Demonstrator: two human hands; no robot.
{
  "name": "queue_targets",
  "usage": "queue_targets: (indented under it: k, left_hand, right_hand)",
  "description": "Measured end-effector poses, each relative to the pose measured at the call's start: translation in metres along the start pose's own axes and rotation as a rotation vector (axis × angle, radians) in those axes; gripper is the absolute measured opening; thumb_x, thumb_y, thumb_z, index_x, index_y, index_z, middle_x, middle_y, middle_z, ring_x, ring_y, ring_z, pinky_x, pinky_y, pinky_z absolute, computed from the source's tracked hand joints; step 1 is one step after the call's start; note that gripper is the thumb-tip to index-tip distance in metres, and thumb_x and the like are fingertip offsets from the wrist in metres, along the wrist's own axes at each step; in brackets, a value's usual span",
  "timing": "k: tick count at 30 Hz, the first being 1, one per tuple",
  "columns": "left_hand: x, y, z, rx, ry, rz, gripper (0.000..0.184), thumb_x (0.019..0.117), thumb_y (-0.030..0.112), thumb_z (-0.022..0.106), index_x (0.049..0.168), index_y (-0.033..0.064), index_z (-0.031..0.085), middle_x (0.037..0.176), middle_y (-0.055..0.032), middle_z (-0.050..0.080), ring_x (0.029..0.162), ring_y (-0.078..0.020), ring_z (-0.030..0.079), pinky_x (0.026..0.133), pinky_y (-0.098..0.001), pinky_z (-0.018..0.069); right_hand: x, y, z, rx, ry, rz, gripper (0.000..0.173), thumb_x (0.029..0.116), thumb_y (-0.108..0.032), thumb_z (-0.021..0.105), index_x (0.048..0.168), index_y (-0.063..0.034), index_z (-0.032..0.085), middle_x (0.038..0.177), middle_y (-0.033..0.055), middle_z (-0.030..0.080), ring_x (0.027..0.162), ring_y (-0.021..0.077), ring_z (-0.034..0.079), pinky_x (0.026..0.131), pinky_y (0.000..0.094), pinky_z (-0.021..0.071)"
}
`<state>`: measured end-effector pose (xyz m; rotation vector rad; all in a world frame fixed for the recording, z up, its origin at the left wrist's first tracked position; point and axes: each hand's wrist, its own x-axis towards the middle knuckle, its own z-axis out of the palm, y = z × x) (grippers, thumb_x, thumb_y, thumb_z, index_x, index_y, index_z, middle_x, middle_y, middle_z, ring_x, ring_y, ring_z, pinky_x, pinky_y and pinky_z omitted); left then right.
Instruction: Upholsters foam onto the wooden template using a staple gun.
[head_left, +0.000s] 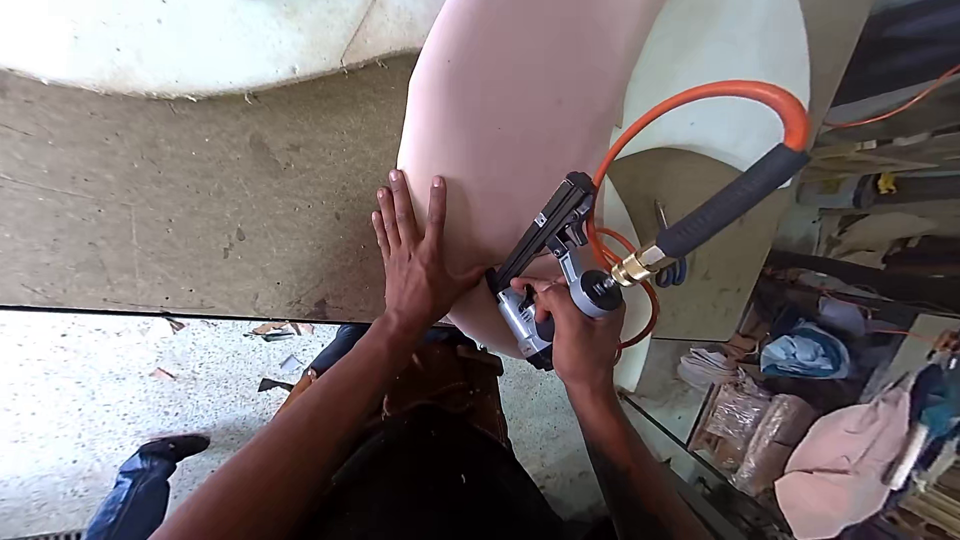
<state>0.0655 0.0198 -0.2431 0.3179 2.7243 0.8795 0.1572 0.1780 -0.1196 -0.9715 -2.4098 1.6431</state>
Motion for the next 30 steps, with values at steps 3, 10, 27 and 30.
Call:
queue_targets:
  k: [3,10,27,30]
  left_hand:
    - [0.003,0.000,0.001,-0.020,0.003,0.004,0.136,0.0580,0.085,0.076,0.166,0.0337,0.010,0.172,-0.0198,-0.008,0.158,-0.0410,-0.006,0.127,-0.0641,0.0043]
    - [-0.001,-0.004,-0.008,-0.172,0.027,0.038,0.130,0.0620,0.076,0.081,0.166,0.0328,0.017,0.173,-0.0138,-0.006,0.160,-0.0348,-0.001,0.129,-0.0604,0.0096]
    - [-0.033,0.198,-0.154,-0.940,-0.238,0.434,0.068,0.0853,0.026,0.081,0.145,0.0101,0.053,0.130,-0.0061,0.062,0.111,-0.0169,0.065,0.090,-0.0398,0.0606]
    - [-0.076,0.269,-0.089,-1.011,-0.340,0.631,0.107,0.0752,0.038,0.088,0.162,0.0158,0.029,0.166,-0.0115,0.025,0.145,-0.0235,0.041,0.105,-0.0460,0.0551]
  right_hand:
    - [-0.002,-0.005,0.009,-0.077,0.037,-0.018,0.007,0.0946,-0.013,0.063,0.092,-0.0084,0.068,0.081,0.0090,0.075,0.064,0.0234,0.070,0.057,0.0388,0.0597]
    - [0.006,0.011,-0.016,0.122,0.034,0.049,0.008,0.0929,-0.013,0.060,0.091,-0.0065,0.065,0.075,0.0129,0.069,0.064,0.0262,0.067,0.067,0.0441,0.0598]
    - [-0.057,0.046,-0.115,0.191,0.754,-0.142,0.037,0.0829,-0.011,0.079,0.114,0.0008,0.063,0.095,0.0080,0.076,0.082,0.0186,0.074,0.076,0.0392,0.0641]
    - [-0.055,0.003,-0.139,0.235,0.901,0.075,0.023,0.0845,-0.005,0.069,0.101,0.0078,0.060,0.077,0.0021,0.062,0.070,0.0031,0.061,0.067,0.0240,0.0544]
